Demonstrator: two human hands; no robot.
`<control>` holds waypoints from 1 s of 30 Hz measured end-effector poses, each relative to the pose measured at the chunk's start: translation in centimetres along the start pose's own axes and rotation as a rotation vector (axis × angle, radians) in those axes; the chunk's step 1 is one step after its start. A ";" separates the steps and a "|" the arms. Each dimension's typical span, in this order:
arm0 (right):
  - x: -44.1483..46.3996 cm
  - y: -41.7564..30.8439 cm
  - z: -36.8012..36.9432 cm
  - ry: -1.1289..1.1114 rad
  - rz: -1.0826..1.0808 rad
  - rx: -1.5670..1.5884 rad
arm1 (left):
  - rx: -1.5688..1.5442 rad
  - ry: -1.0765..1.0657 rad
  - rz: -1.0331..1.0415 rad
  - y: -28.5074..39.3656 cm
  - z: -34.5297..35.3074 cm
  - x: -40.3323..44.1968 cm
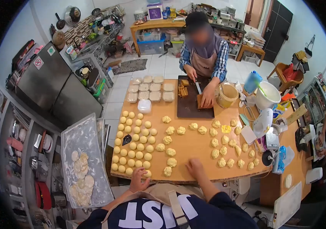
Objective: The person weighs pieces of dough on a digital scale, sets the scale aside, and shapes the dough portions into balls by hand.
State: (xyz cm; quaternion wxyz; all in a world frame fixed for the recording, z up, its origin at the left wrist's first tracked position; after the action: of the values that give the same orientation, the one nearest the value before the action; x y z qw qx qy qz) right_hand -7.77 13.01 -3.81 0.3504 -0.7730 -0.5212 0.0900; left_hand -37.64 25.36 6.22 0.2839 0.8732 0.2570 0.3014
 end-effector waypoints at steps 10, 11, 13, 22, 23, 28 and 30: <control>1.5 -0.2 -2.1 0.087 -0.018 -0.005 | -0.012 -0.001 -0.037 -0.8 0.4 -0.5; 0.6 -0.5 -1.5 0.032 -0.009 0.009 | -0.013 -0.015 -0.017 -0.7 0.4 -0.1; -1.7 0.0 -1.0 -0.014 -0.014 0.050 | 0.001 -0.021 0.006 -0.7 0.3 0.3; 0.8 -0.1 -2.0 0.129 0.072 0.001 | -0.060 -0.029 -0.099 -0.8 0.8 0.2; -0.1 -0.1 -1.9 0.073 0.054 -0.013 | -0.042 -0.038 -0.062 -0.6 0.9 0.3; -4.1 3.5 -4.0 0.033 -0.003 -0.044 | -0.011 -0.016 -0.022 -0.6 0.5 0.4; -1.5 2.5 -4.4 0.059 0.068 -0.095 | -0.035 0.004 -0.044 -0.7 0.7 0.1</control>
State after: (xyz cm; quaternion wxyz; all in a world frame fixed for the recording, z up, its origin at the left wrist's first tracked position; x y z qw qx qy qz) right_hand -4.32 9.16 -2.48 0.3255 -0.8082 -0.4878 0.0541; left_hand -37.22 25.69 5.33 0.3053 0.8616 0.2714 0.3013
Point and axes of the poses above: each hand's wrist, its own x-axis towards the middle knuckle, its own z-axis out of the palm, y = z × x, the point moved 5 cm from there along x, towards the middle knuckle
